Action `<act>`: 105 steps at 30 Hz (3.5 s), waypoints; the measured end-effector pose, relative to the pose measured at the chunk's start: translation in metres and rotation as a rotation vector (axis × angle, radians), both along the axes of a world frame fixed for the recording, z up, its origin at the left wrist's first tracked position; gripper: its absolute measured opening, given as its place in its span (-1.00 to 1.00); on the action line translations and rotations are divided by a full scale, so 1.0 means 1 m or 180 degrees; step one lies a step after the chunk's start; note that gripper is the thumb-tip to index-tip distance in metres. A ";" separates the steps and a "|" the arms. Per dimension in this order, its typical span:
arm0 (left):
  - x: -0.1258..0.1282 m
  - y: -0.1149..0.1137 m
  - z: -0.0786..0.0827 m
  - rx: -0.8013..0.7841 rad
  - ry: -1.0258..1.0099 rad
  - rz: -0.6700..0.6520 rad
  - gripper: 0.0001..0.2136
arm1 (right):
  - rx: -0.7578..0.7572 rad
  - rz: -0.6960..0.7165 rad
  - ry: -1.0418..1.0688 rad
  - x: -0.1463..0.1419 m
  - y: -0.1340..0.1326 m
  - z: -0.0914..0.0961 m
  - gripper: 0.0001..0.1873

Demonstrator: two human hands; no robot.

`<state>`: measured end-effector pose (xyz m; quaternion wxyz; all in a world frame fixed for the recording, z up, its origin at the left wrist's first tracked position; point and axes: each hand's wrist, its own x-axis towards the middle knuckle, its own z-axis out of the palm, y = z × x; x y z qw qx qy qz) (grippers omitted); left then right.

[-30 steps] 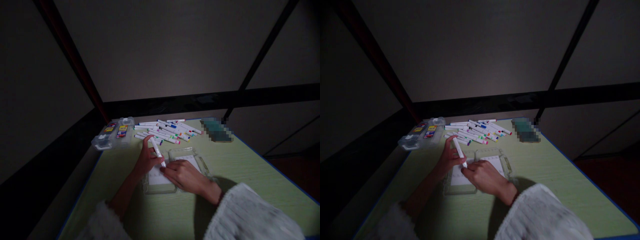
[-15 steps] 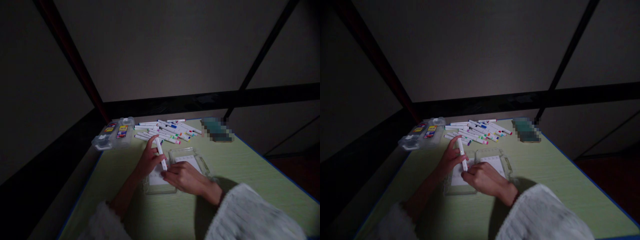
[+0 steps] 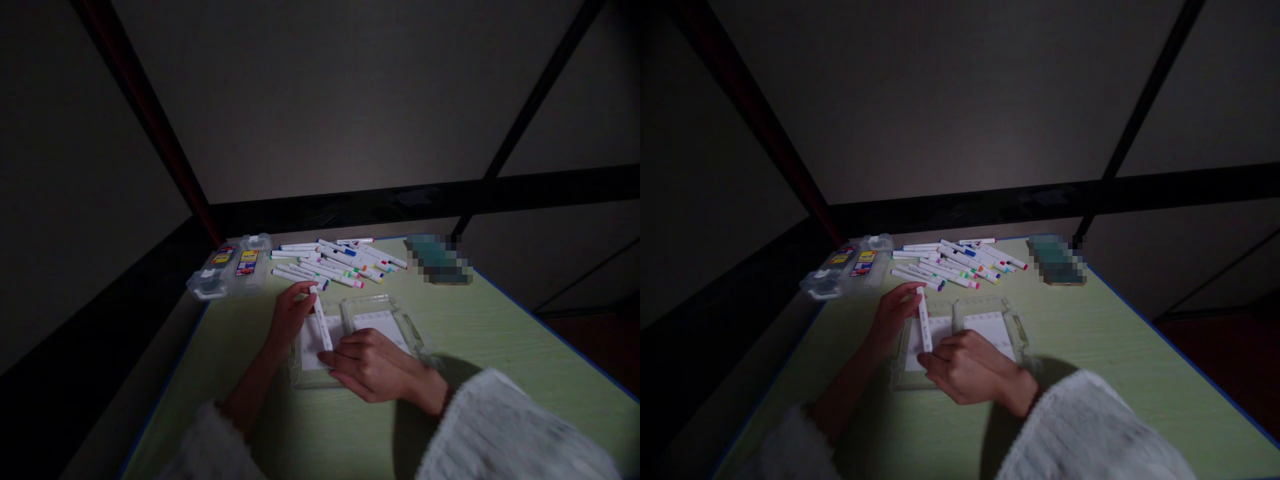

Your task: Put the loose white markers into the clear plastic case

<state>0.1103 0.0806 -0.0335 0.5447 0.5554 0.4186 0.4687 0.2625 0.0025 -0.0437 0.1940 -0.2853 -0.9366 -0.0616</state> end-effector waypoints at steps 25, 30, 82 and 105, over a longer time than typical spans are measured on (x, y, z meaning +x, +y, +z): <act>-0.013 0.022 -0.006 0.0587 0.1642 0.0424 -0.80 | 0.0256 -0.0271 0.0227 -0.023 -0.004 -0.005 -0.82; -0.019 0.026 -0.003 0.0549 0.1715 0.0468 -0.78 | 0.0219 -0.0291 0.0283 -0.028 -0.007 -0.003 -0.83; -0.031 0.035 -0.015 0.0492 0.2687 -0.0242 -0.78 | -0.0560 -0.0274 -0.0239 -0.030 -0.010 0.002 -0.78; -0.034 0.033 -0.005 0.0359 0.2625 -0.0325 -0.77 | -0.0324 -0.0107 -0.0345 -0.029 -0.008 0.000 -0.82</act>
